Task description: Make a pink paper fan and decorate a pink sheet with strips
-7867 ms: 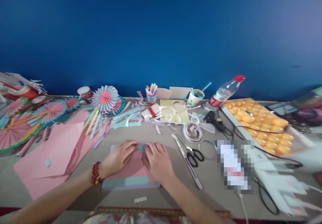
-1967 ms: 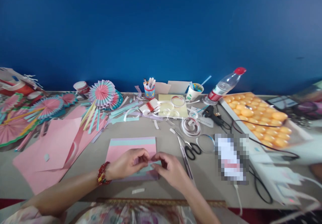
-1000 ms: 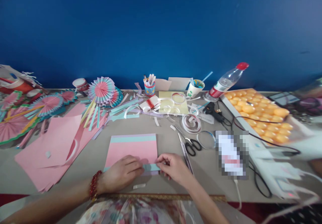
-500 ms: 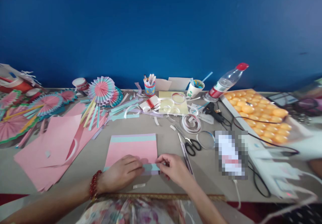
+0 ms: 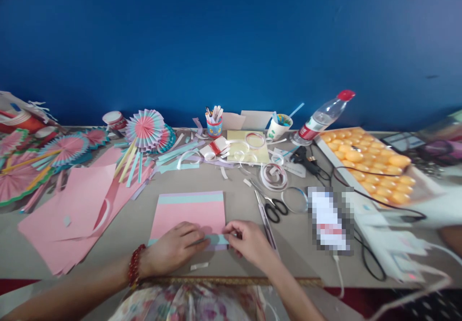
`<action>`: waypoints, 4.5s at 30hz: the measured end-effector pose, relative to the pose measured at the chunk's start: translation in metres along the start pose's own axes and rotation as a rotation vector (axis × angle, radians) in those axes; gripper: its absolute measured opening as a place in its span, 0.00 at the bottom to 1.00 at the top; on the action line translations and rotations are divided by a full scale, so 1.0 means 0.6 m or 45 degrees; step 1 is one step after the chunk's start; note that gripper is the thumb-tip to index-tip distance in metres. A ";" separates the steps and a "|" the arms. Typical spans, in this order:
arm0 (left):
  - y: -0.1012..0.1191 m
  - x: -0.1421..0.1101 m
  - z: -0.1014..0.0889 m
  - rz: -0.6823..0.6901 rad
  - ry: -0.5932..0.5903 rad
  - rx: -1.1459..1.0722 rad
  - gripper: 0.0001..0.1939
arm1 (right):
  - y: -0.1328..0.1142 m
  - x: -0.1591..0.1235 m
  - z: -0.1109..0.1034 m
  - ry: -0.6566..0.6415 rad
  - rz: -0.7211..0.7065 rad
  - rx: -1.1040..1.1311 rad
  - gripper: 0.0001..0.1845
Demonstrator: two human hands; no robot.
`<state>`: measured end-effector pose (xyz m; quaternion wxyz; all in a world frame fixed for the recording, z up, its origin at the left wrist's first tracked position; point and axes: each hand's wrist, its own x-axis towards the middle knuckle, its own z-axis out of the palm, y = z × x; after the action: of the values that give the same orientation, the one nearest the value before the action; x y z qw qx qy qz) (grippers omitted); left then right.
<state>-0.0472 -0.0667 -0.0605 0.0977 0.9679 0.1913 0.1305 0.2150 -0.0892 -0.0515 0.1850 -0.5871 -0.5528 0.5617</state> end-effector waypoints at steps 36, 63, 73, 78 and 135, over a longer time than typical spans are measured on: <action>-0.002 -0.001 -0.001 0.013 -0.028 -0.006 0.15 | -0.032 -0.011 -0.004 0.135 -0.161 -0.520 0.04; -0.003 0.001 -0.002 0.033 -0.021 0.027 0.14 | -0.012 -0.015 0.019 0.267 -0.292 -0.775 0.06; 0.002 0.007 -0.016 0.100 -0.137 0.148 0.15 | -0.013 -0.023 0.009 0.318 -0.202 -0.991 0.03; 0.007 0.028 -0.031 0.195 -0.165 0.169 0.15 | -0.018 -0.027 0.005 0.279 -0.203 -0.908 0.05; 0.006 0.051 0.002 0.082 -0.003 0.013 0.17 | 0.029 -0.074 0.058 0.646 -0.769 -0.691 0.21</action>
<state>-0.0183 -0.0582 -0.0539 0.0888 0.9742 0.1607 0.1314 0.2032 -0.1472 -0.0564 0.3091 -0.5458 -0.7628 0.1571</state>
